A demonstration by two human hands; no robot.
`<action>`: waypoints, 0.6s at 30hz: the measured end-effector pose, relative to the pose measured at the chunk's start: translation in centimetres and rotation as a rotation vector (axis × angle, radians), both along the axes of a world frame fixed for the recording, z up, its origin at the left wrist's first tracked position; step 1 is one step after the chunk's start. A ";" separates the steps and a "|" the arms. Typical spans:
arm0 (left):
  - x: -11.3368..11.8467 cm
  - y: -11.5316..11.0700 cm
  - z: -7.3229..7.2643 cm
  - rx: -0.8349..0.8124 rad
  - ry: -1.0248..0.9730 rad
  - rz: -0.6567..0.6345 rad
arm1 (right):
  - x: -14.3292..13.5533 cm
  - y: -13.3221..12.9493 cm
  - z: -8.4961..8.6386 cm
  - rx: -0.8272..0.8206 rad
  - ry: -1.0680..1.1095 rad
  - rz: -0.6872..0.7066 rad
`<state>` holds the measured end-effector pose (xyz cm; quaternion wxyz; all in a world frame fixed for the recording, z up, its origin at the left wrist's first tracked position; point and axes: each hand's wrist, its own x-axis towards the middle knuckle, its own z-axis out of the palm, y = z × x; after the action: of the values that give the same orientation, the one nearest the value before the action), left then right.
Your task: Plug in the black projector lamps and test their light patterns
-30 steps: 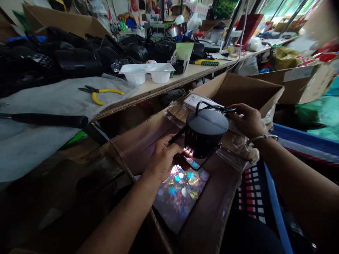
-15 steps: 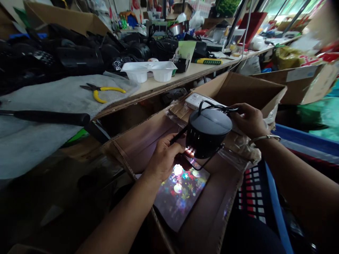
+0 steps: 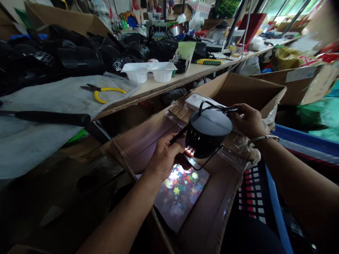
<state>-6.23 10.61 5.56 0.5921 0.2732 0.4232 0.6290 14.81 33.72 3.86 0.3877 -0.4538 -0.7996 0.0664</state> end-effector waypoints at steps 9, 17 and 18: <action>0.1 0.0 0.3 -0.012 0.012 0.014 | 0.0 -0.2 0.1 0.002 -0.024 -0.008; 0.2 0.1 0.1 0.009 0.042 0.039 | -0.1 -0.2 0.1 0.001 -0.020 -0.011; 0.2 0.1 0.1 0.018 0.046 0.042 | -0.1 -0.2 0.1 0.000 -0.015 -0.006</action>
<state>-5.99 10.74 5.63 0.5665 0.2839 0.4367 0.6386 14.71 33.54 4.00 0.3819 -0.4568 -0.8010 0.0618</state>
